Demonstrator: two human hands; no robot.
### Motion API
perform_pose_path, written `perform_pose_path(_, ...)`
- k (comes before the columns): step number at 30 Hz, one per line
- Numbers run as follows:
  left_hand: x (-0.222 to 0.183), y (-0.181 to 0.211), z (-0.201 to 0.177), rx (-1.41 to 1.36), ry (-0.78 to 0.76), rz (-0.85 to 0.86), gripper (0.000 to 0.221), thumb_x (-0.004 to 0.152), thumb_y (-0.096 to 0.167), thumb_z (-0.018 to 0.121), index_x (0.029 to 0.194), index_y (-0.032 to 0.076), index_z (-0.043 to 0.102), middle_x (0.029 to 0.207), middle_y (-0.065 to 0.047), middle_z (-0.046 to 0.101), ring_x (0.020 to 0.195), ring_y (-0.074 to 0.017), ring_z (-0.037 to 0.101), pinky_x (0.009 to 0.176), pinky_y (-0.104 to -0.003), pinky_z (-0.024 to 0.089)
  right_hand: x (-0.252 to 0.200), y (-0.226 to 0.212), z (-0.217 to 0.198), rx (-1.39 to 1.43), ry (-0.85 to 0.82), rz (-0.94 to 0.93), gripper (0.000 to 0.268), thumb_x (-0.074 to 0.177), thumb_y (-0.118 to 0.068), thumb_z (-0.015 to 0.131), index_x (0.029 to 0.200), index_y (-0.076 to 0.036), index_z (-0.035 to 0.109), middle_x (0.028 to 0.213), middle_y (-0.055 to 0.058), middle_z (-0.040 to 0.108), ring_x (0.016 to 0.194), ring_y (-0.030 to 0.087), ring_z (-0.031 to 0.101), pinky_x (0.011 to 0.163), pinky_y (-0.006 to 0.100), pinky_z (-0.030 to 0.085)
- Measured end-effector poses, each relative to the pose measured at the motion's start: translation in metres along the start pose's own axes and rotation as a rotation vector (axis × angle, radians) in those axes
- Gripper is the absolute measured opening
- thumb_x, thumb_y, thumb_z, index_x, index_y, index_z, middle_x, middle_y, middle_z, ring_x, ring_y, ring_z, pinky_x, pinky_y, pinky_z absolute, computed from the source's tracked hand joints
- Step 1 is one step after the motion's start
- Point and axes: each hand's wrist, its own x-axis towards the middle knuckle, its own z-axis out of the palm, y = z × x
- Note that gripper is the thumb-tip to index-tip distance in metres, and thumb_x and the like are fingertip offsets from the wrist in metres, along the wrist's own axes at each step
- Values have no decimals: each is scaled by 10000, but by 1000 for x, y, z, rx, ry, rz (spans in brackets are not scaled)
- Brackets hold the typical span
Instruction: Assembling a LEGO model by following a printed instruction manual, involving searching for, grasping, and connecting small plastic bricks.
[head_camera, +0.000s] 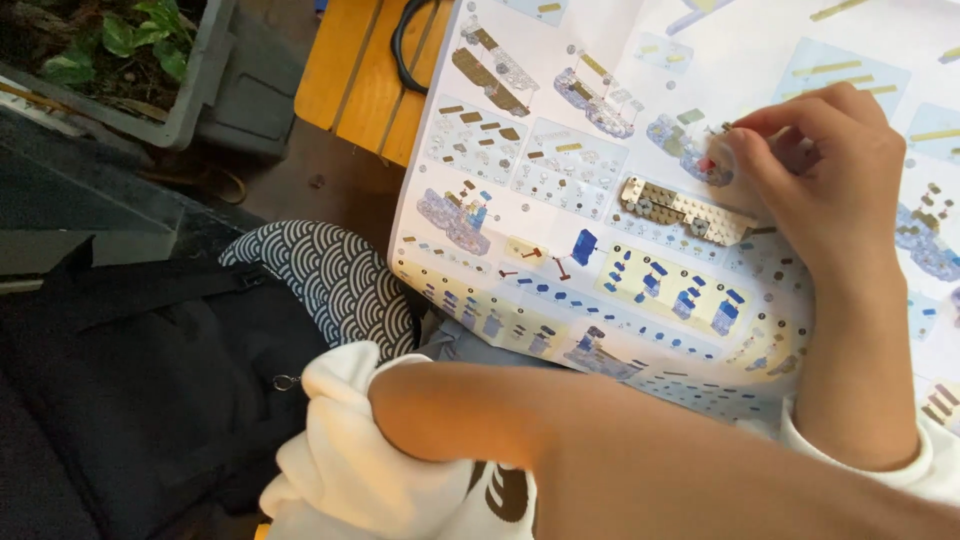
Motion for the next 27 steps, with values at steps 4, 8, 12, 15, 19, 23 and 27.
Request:
perform_pose_path(4,-2,-11,-2,75,-27,32,854,876,601,890,1499,339,368,1472,34,620,1428,-177,597,1316,-355,498,0,4,-1,25,-8,49,40,1075,-8,763,1068,-41,741,1012,103,582,855,189,537,784,315,447)
perform_pose_path(8,-6,-41,-11,476,-77,-57,781,844,584,817,1440,280,414,1416,-20,567,1357,-231,532,1181,-414,447,-3,18,3,79,18,54,88,1079,43,750,1144,-15,735,1068,121,549,897,193,538,771,291,435)
perform_pose_path(12,-14,-64,-13,867,88,-57,248,887,284,672,1108,174,648,1137,-38,564,1072,-244,538,844,-406,453,-2,9,2,69,19,70,108,1142,96,729,1161,4,676,1188,154,516,983,203,547,811,295,436)
perform_pose_path(15,-12,-69,-12,798,118,-126,250,899,321,660,1113,196,683,1075,6,568,1009,-206,549,849,-396,464,-4,11,3,60,13,54,61,1185,96,715,1186,56,669,1231,184,504,991,229,548,775,306,442)
perform_pose_path(19,-14,-75,-14,728,113,-157,296,933,321,644,1196,188,627,1073,-14,566,990,-207,563,872,-372,470,-5,7,1,40,14,62,40,1212,98,707,1210,62,689,1204,167,511,1006,217,521,765,297,420)
perform_pose_path(23,-15,-75,-14,700,140,-188,322,946,317,639,1248,212,598,1079,-5,569,1001,-185,567,877,-340,488,-3,4,-2,39,1,68,32,1180,69,694,1182,37,690,1217,166,522,980,220,534,792,311,427)
perform_pose_path(27,-15,-75,-14,663,162,-175,306,923,299,664,1207,194,614,1052,-1,576,986,-179,560,866,-331,477,-4,7,-6,17,6,33,52,1187,80,717,1191,30,703,1207,169,553,985,226,544,774,311,417)
